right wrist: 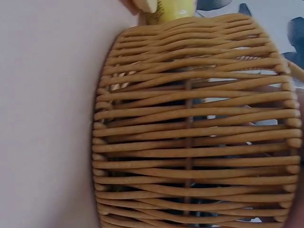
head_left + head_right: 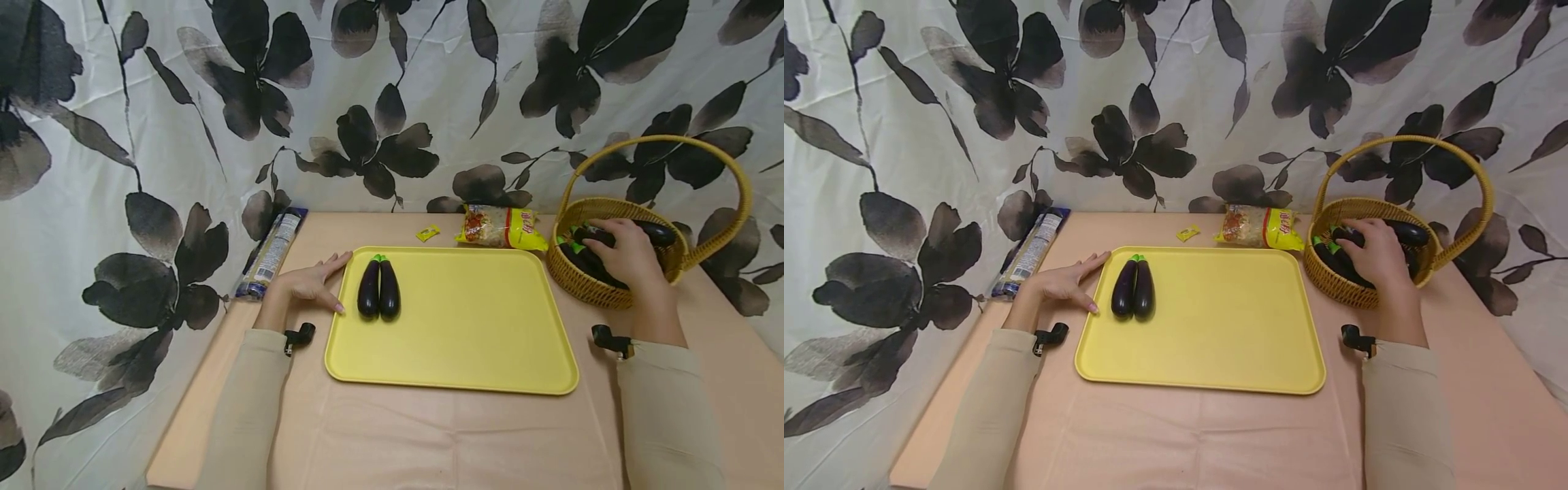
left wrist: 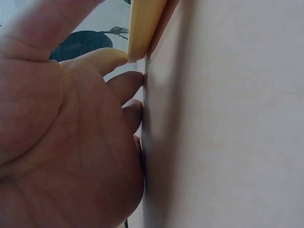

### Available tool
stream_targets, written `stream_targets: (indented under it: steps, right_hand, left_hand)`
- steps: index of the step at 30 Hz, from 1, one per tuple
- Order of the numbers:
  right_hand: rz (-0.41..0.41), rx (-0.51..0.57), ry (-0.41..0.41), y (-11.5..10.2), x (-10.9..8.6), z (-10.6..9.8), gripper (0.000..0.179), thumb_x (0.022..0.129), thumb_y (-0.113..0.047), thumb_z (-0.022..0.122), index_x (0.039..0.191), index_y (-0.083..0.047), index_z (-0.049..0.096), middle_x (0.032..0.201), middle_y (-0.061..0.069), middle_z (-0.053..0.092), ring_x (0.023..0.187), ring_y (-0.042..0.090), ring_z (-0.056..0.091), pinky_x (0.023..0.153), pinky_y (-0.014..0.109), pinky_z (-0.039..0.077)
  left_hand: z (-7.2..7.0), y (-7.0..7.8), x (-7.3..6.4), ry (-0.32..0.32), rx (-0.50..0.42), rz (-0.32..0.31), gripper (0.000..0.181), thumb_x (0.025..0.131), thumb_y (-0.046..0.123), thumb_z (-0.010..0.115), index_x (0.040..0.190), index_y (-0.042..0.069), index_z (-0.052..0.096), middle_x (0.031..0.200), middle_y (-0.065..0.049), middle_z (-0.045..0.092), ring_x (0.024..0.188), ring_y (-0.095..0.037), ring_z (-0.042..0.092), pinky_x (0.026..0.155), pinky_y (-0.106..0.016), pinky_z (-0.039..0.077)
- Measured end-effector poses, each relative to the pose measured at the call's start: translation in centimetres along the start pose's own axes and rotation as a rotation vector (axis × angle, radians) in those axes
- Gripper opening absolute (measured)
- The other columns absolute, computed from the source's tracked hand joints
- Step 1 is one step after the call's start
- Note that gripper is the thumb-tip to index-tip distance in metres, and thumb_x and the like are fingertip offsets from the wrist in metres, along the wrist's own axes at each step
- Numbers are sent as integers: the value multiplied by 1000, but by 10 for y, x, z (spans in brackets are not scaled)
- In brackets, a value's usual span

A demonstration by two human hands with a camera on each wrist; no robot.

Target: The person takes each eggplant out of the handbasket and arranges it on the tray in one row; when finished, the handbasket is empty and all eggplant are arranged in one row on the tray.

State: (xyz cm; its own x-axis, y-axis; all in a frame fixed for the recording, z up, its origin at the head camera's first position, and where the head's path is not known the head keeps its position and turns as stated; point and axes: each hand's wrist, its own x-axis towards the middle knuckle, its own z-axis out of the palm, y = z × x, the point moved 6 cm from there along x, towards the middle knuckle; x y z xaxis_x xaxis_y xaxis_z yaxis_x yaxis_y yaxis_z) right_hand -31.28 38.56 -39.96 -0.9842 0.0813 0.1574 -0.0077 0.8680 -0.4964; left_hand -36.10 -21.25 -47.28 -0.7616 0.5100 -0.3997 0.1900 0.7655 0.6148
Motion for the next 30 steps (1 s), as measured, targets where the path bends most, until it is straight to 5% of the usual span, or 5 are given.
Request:
stream_targets:
  steps: [8,21,30]
  right_hand:
    - [-49,-98,-91,12,21,-1,47,106,-22,61,146,3,54,140,37,49,132,61,39,110,79,27]
    - [-9,-119,-349,24,41,-2,54,107,-30,58,148,4,51,144,40,47,134,63,37,112,78,25]
    - [-12,-156,-395,26,46,1,48,105,-19,61,146,5,53,144,40,48,133,62,39,112,78,27]
  left_hand:
    - [0,-1,0,0,-7,-3,141,65,49,97,169,36,2,176,-10,-11,160,-44,-14,126,-69,-5]
    - [-1,0,1,4,-13,10,141,65,48,97,169,34,3,176,-11,-10,159,-45,-15,126,-68,-5]
    - [0,0,2,5,-15,0,141,65,49,97,169,34,4,176,-10,-9,160,-43,-13,127,-67,-4]
